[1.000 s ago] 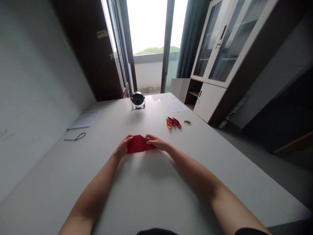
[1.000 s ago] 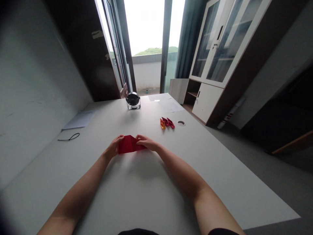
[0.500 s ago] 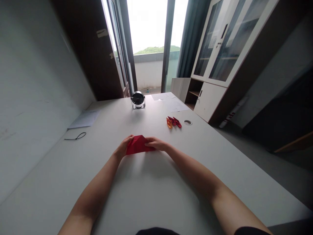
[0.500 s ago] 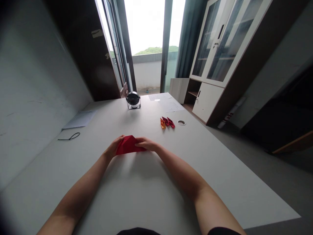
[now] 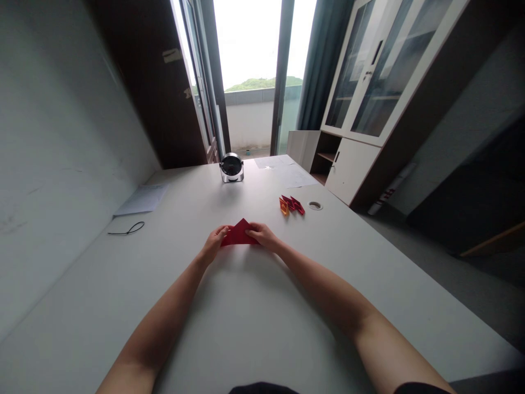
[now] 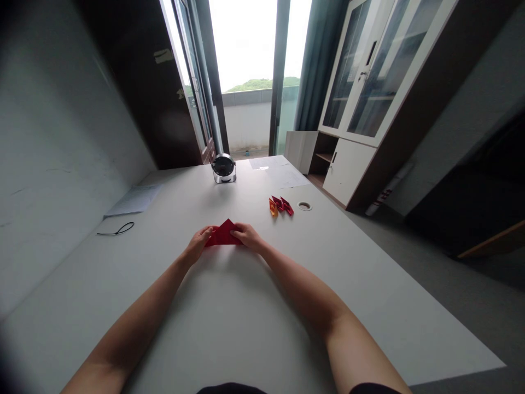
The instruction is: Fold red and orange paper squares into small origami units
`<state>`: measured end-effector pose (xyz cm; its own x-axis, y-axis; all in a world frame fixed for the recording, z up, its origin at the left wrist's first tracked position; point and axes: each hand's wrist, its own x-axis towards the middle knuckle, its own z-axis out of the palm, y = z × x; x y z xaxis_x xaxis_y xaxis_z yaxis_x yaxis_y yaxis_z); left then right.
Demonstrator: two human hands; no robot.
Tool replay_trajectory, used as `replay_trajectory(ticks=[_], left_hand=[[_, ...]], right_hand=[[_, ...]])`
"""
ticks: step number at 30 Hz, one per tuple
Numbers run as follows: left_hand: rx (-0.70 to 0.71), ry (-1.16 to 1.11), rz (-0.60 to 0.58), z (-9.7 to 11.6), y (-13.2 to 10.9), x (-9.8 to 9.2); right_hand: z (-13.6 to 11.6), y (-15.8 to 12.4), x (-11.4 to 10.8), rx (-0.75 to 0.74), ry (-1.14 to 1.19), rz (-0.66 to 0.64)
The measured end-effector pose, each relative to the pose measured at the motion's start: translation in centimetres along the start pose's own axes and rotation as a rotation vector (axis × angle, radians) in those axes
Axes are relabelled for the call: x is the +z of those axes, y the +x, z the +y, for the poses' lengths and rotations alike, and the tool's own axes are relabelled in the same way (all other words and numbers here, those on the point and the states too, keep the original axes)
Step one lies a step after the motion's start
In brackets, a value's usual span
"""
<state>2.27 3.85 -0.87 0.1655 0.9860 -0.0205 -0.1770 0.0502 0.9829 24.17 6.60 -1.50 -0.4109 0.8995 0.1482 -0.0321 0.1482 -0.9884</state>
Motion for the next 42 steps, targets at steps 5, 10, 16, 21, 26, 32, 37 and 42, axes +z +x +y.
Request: replay_trajectory(ticks=[5,10,16,21,26,32,37,42], left_hand=[[0.046,0.115,-0.021,-0.8,0.0,0.1],[-0.011,0.158,-0.047,-1.3,0.0,-0.2],[0.041,0.307,-0.103,-1.3,-0.1,-0.3],[0.087,0.406,-0.107,-1.5,0.1,-0.5],[0.099,0.421,-0.061,-1.6,0.3,-0.7],[0.247,0.590,0.095,-0.7,-0.2,-0.3],[0.228,0.741,-0.005,-0.6,-0.5,0.0],[0.126,0.414,0.037,-1.2,0.2,-0.4]], right_hand=[[0.2,0.1,0.0,-0.027,-0.102,0.022],[0.1,0.1,0.1,-0.033,-0.152,0.048],[-0.1,0.0,-0.1,-0.017,-0.176,-0.015],[0.0,0.1,-0.4,0.100,-0.061,-0.107],[0.2,0.2,-0.5,0.146,0.000,-0.087],[0.1,0.1,-0.5,0.096,-0.206,-0.157],[-0.2,0.0,-0.3,0.029,-0.313,-0.189],[-0.5,0.0,-0.4,0.130,-0.070,-0.138]])
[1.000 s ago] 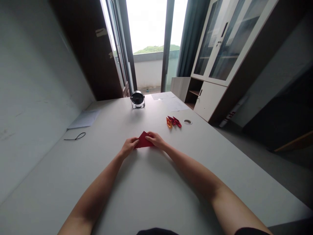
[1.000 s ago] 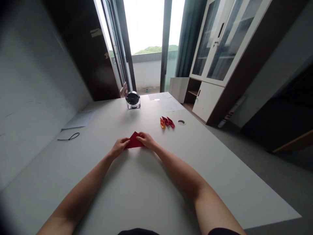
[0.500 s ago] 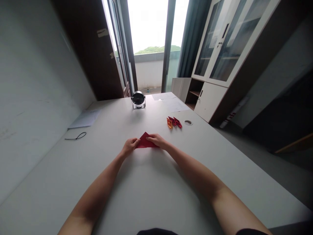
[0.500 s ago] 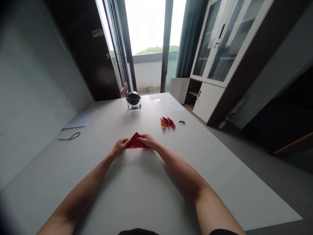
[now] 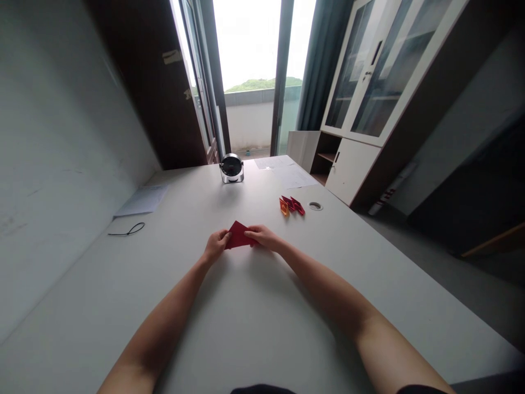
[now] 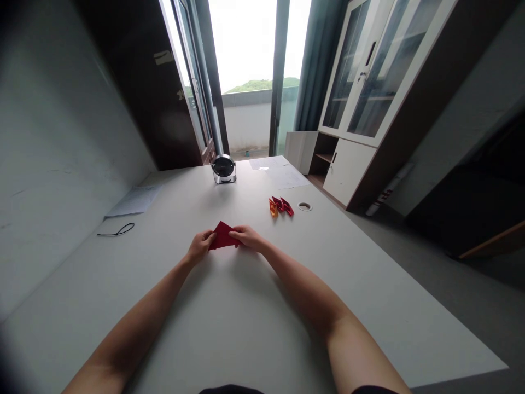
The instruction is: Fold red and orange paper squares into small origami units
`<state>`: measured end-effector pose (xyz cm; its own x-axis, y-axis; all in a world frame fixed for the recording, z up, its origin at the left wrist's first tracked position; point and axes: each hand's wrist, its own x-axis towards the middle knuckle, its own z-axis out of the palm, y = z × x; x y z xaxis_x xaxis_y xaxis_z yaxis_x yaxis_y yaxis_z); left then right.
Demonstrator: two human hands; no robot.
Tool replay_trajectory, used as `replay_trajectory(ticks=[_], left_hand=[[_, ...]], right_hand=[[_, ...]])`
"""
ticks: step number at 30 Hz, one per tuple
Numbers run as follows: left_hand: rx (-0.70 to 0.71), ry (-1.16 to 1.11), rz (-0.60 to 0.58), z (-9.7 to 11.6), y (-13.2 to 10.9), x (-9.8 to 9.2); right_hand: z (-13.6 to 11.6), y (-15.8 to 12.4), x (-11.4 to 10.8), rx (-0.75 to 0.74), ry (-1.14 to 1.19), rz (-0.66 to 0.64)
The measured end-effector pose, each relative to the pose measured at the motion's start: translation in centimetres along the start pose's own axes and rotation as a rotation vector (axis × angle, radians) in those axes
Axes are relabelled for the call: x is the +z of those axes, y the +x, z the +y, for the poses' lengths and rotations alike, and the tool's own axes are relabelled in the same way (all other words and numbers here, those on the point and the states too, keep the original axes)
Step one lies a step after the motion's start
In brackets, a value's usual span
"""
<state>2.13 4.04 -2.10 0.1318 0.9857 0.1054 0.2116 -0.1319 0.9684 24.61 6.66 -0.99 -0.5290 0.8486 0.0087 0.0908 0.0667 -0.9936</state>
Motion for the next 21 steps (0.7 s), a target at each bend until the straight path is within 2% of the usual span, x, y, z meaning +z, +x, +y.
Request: replay_trajectory(ticks=[3,6,9,12,16,21], left_hand=[[-0.057,-0.140,-0.024,-0.1,0.2,-0.1],[-0.025,-0.155,-0.042,0.2,0.2,-0.3],[0.005,-0.123,-0.032,0.5,-0.1,-0.4],[0.013,-0.118,-0.013,0.6,-0.2,-0.4],[-0.020,-0.237,0.104,0.4,0.1,-0.3],[-0.076,-0.509,0.283,-0.1,0.8,-0.9]], right_hand=[[-0.3,-0.1,-0.1,0.012,0.073,0.010],[-0.5,-0.3,0.0,0.025,-0.038,0.007],[-0.4,-0.3,0.1,0.026,-0.194,-0.053],[-0.3,-0.4,0.2,0.029,-0.251,-0.086],[-0.5,-0.6,0.2,-0.021,-0.075,-0.070],[-0.4,-0.5,0.6,-0.102,0.146,-0.045]])
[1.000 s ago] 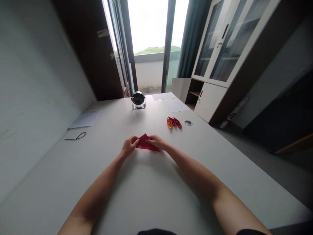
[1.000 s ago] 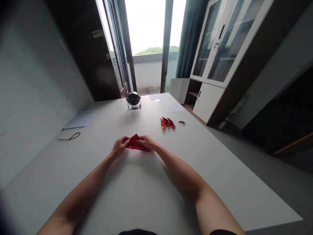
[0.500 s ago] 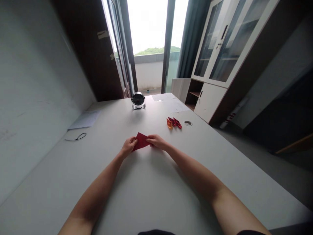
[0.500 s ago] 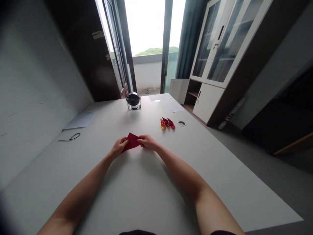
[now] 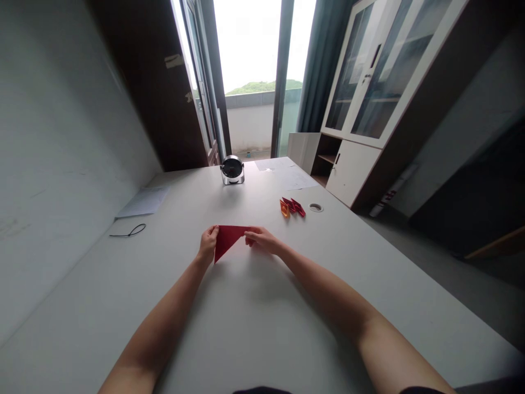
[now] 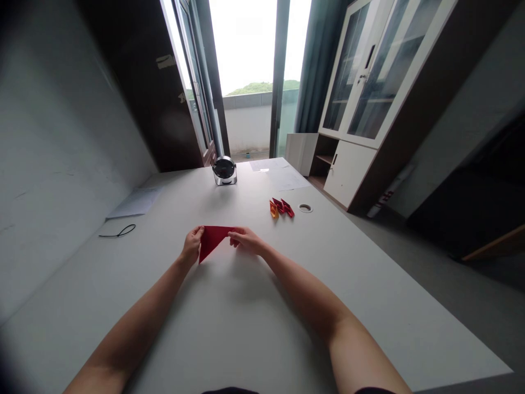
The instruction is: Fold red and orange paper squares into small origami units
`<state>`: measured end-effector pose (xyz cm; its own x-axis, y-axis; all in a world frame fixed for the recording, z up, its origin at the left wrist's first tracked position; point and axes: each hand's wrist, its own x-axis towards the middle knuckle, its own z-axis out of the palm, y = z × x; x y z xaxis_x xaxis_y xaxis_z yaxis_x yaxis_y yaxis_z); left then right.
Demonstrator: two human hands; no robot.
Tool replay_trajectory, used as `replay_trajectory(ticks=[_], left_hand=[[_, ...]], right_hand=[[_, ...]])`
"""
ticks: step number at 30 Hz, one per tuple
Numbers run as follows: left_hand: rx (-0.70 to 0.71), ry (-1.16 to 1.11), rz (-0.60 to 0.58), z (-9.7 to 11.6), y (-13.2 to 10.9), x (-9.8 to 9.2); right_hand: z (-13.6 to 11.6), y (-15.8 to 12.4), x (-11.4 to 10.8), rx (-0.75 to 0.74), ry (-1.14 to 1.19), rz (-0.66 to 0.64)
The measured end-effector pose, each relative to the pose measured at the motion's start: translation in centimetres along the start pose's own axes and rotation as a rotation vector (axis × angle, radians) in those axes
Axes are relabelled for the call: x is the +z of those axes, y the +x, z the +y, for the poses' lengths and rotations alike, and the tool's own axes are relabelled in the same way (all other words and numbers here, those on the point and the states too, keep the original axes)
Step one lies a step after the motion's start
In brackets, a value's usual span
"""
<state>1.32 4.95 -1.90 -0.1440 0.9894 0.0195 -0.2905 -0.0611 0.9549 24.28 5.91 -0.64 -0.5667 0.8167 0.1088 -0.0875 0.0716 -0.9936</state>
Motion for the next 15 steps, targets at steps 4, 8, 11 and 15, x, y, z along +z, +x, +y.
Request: replay_trajectory(ticks=[4,8,11,15], left_hand=[[-0.062,-0.147,0.019,-0.1,0.3,-0.2],[-0.100,-0.226,-0.029,-0.4,0.3,0.0],[-0.090,-0.234,-0.042,-0.6,0.3,0.0],[-0.088,-0.175,-0.054,-0.5,0.2,-0.1]], right_hand=[[0.7,0.3,0.8,-0.103,-0.019,-0.012],[1.4,0.6,1.4,-0.160,-0.080,0.040],[1.4,0.6,1.7,-0.157,-0.123,0.052],[0.9,0.3,2.3,-0.148,-0.163,0.057]])
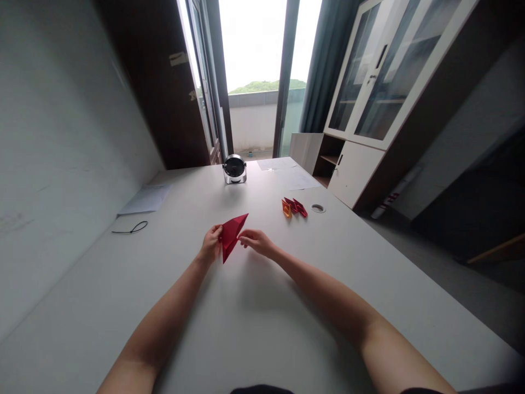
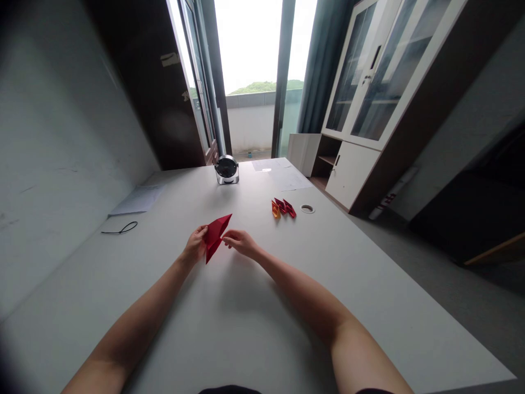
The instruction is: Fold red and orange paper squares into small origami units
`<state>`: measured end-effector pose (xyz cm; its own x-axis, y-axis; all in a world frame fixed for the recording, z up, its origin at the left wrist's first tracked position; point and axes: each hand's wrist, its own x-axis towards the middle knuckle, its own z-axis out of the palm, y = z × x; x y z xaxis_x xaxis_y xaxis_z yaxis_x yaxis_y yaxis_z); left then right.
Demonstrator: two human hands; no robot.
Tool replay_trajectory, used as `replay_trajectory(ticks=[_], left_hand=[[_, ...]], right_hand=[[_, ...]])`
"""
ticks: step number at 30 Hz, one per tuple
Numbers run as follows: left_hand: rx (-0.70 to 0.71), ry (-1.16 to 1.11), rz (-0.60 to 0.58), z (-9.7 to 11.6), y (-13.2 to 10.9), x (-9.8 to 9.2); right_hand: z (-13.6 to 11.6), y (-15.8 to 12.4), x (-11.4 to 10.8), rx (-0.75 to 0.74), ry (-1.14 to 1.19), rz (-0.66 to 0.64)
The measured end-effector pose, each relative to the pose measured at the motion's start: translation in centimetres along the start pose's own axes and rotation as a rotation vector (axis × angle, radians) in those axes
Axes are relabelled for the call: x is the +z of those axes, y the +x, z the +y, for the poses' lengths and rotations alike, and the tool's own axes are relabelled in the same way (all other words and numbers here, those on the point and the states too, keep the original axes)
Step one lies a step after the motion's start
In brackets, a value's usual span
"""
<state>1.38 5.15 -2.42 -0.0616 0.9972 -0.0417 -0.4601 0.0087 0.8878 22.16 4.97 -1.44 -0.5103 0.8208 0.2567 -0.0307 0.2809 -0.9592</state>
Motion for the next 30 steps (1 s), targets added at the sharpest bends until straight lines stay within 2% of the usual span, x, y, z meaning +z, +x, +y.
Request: replay_trajectory(ticks=[7,11,15,19,23,30], left_hand=[[-0.024,0.078,-0.032,0.1,-0.1,0.1],[-0.046,0.047,-0.054,0.1,-0.3,0.2],[-0.048,0.022,-0.060,0.1,-0.4,0.4],[-0.034,0.063,-0.068,0.2,-0.5,0.5],[-0.017,0.131,-0.060,0.3,-0.5,0.4],[0.009,0.190,-0.047,0.1,-0.4,0.5]], right_hand=[[-0.8,-0.1,0.5,0.019,-0.009,0.029],[-1.0,-0.3,0.8,-0.004,-0.013,0.029],[-1.7,-0.7,0.9,-0.061,-0.169,0.087],[-2.1,-0.9,0.9,-0.056,-0.262,0.107],[-1.7,-0.7,0.9,-0.036,-0.234,0.106],[0.2,0.1,0.9,0.028,-0.096,0.183]])
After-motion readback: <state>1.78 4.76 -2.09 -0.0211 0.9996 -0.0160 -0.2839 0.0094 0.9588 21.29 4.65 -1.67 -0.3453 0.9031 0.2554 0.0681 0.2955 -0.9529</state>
